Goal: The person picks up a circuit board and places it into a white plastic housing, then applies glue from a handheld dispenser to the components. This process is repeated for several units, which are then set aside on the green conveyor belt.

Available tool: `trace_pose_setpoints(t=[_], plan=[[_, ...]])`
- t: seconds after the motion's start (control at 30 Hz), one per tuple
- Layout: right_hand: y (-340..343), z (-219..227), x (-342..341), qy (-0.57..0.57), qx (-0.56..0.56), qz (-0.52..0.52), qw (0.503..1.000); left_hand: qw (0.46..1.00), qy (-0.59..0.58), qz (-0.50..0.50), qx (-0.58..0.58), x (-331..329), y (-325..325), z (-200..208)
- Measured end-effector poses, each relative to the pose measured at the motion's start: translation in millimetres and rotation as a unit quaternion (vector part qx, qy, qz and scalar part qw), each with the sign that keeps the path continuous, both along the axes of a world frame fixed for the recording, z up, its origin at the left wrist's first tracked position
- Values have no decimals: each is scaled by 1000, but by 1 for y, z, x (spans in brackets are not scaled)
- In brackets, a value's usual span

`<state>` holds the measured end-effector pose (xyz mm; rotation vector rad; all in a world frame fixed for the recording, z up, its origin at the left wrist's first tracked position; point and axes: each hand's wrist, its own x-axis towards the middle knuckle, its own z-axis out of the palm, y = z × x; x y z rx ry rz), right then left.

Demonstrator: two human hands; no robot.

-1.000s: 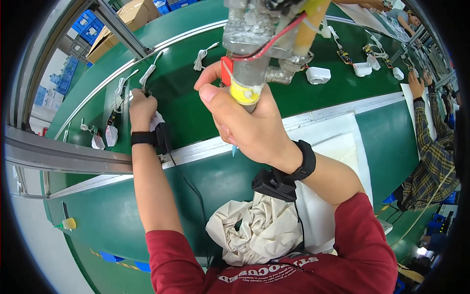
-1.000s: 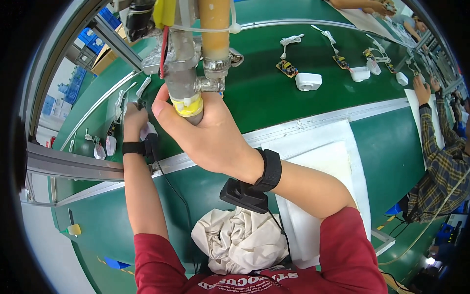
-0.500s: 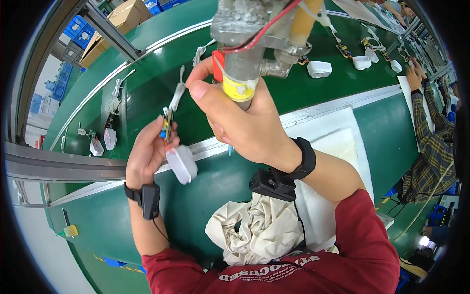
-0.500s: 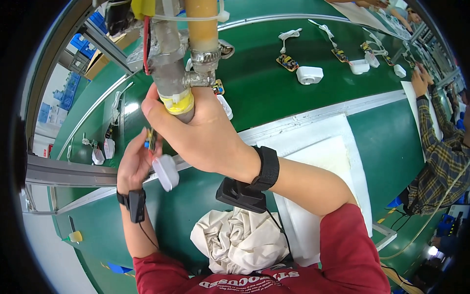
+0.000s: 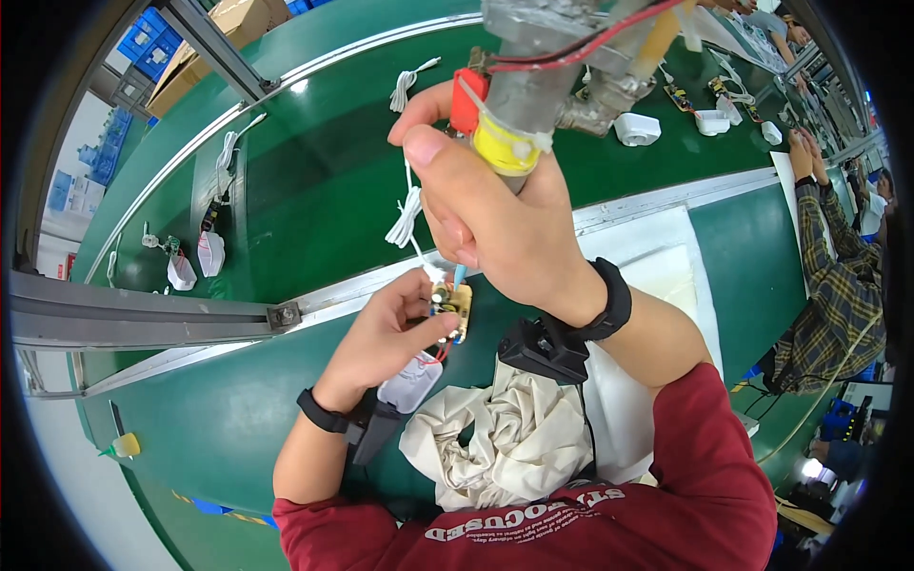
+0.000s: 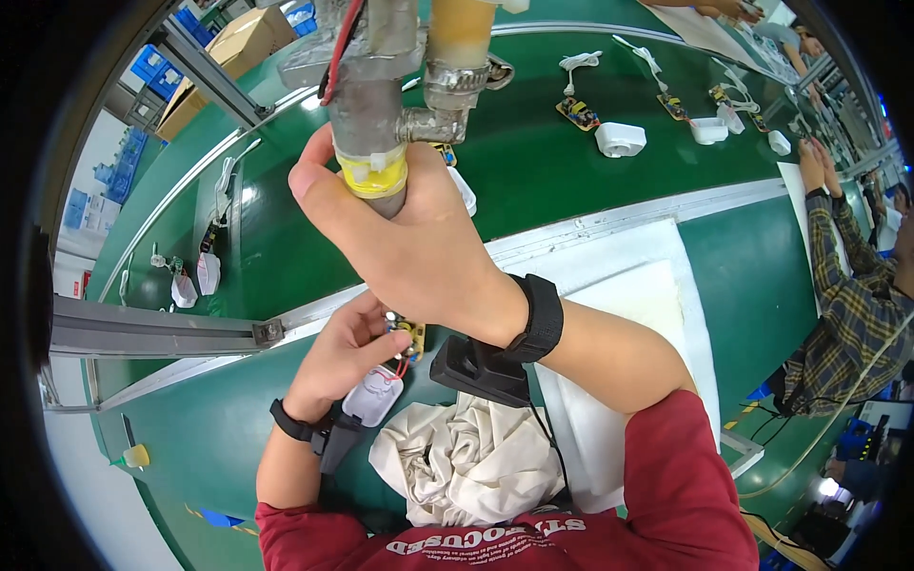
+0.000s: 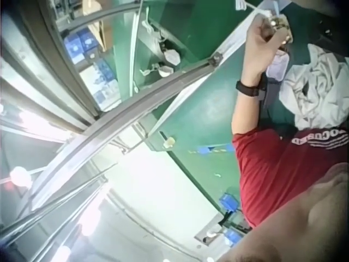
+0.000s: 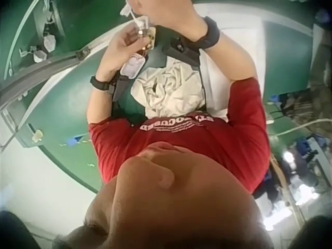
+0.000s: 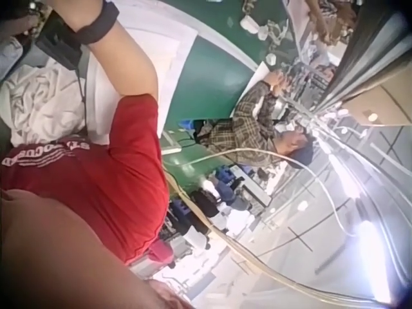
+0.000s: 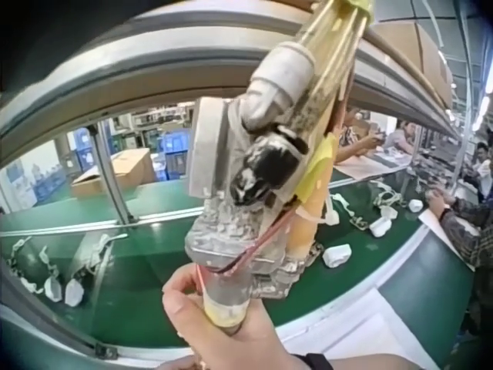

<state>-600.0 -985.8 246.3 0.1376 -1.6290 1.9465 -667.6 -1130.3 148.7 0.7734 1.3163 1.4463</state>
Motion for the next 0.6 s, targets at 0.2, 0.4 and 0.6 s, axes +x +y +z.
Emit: trace_pose_setpoints(t=[0.2,0.4,0.6], plan=[[-13,-5,0,-2,-15,31,999,999,-6,24,29,9,-4,10],[-18,-11,-4,5,-12,34,999,998,28,21,60,5,-11,-1],[-26,-13,-7,7,-26,35,999,997,23,19,78,1,-15,0]])
